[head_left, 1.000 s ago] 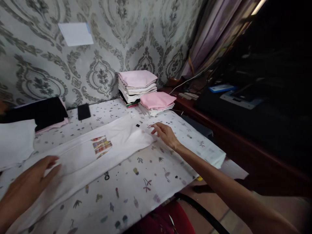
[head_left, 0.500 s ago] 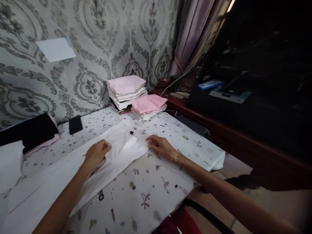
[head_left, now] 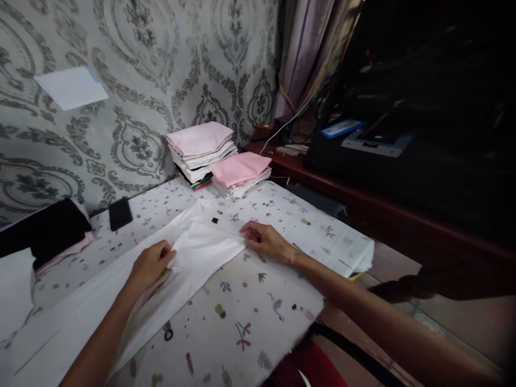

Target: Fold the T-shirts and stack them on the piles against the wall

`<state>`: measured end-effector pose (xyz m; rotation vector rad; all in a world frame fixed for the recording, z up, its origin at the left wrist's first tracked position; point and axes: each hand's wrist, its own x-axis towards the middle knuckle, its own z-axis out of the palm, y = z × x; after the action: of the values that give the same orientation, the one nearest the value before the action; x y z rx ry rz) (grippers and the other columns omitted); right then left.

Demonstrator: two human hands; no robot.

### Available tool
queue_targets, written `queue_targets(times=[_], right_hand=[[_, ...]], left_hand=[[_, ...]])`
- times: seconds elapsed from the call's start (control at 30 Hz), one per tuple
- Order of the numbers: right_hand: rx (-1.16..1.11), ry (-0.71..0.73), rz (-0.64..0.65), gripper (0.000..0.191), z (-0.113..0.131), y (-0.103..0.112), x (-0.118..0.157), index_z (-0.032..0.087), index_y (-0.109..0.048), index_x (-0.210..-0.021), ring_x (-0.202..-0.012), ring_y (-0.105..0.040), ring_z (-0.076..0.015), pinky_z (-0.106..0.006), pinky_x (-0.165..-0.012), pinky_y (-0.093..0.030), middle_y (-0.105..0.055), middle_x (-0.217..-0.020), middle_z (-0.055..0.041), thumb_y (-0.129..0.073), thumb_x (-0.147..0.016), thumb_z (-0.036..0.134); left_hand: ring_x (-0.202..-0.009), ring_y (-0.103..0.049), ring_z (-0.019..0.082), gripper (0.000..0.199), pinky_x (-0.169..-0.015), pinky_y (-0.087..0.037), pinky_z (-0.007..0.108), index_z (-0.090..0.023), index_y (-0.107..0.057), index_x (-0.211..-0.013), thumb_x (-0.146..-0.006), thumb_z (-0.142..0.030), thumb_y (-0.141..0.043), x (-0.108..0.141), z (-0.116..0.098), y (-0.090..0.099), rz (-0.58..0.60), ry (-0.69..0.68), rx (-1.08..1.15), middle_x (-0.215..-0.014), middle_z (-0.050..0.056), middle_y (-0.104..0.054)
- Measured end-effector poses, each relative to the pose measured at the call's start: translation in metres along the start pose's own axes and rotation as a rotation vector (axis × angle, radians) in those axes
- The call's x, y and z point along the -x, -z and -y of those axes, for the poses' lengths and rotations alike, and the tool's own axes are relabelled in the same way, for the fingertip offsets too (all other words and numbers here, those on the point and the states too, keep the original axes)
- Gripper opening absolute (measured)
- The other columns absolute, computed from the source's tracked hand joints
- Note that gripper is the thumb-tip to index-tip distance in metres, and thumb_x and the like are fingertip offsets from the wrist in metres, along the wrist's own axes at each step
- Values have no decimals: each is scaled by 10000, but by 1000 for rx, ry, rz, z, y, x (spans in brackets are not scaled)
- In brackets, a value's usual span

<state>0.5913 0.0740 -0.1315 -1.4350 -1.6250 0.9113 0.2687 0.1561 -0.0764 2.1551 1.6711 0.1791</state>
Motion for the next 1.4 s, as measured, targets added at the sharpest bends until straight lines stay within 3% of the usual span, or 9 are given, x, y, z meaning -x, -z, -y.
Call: queue_targets(times=[0.1, 0.2, 0.33, 0.5, 0.67, 0.97, 1.07, 1.27, 1.4], right_hand=[[-10, 2, 1, 227, -1, 0, 0, 189, -633, -1017, -593, -509, -100, -230, -554, -422, -605, -751, 19, -588, -795, 202], [-67, -11, -4, 252, -1, 0, 1, 189, -632, -1043, -591, -520, -96, -225, -554, -429, -618, -770, 13, -599, -795, 216], [-302, -46, -14, 314, -1, 4, 0, 185, -587, -1110, -542, -526, -91, -224, -517, -436, -625, -766, 11, -593, -809, 275], [-429, -70, -114, 338, -6, 7, -1, 186, -563, -1118, -511, -526, -97, -222, -460, -394, -640, -773, -1, -543, -852, 395], [-27, 5, -99, 323, -4, -2, 2, 205, -626, -1119, -626, -552, -119, -250, -607, -449, -626, -755, 14, -637, -808, 292], [533, 237, -145, 243, 15, -15, 7, 187, -649, -1069, -776, -607, -183, -306, -707, -488, -643, -962, -82, -488, -889, 160], [580, 410, -121, 213, 36, -31, -8, 187, -649, -981, -922, -608, -221, -334, -798, -509, -635, -991, -108, -454, -914, 134], [435, 558, 203, 276, 52, -84, -75, 178, -674, -1075, -1036, -628, -203, -340, -933, -504, -690, -1093, -99, -452, -922, 117], [488, 555, 249, 328, 33, -109, -106, 152, -646, -1231, -1267, -535, -260, -444, -1070, -418, -625, -1325, -148, -512, -937, 211]], left_hand=[[-702, -602, 181, 243, -580, -365, 265, -234, -498, -742, -875, -427, -432, -1, -1, -1, 95, -19, -77, -682, -26, -617], [-810, -631, 227, 227, -654, -430, 313, -235, -567, -920, -896, -405, -419, 1, -6, -1, -38, -88, -219, -824, 20, -670], [-1086, -603, 277, 366, -917, -477, 420, -189, -566, -1156, -957, -406, -350, 7, -18, -11, -235, -343, -203, -1125, 113, -672], [-1350, -480, 235, 432, -1129, -392, 439, -216, -521, -1336, -1017, -409, -302, 12, -28, -47, -157, -652, -124, -1402, 90, -576], [-1462, -340, 231, 481, -1205, -276, 497, -220, -425, -1462, -1030, -399, -313, 10, -25, -75, -103, -775, -248, -1550, 94, -433], [-1483, -293, 231, 485, -1208, -243, 515, -272, -388, -1493, -1034, -409, -312, 11, -22, -79, -153, -802, -330, -1589, 82, -369], [-1473, -316, 233, 487, -1199, -265, 526, -260, -388, -1485, -1030, -422, -325, 12, -23, -79, -196, -808, -332, -1575, 102, -389], [-1327, -527, 234, 389, -1188, -314, 470, -149, -579, -1296, -1022, -199, -307, 36, -28, -84, -217, -841, -335, -1313, 137, -652], [-1459, -345, 210, 490, -1201, -289, 426, -152, -396, -1468, -1035, -368, -316, 57, -22, -86, -43, -833, -291, -1547, 127, -427]])
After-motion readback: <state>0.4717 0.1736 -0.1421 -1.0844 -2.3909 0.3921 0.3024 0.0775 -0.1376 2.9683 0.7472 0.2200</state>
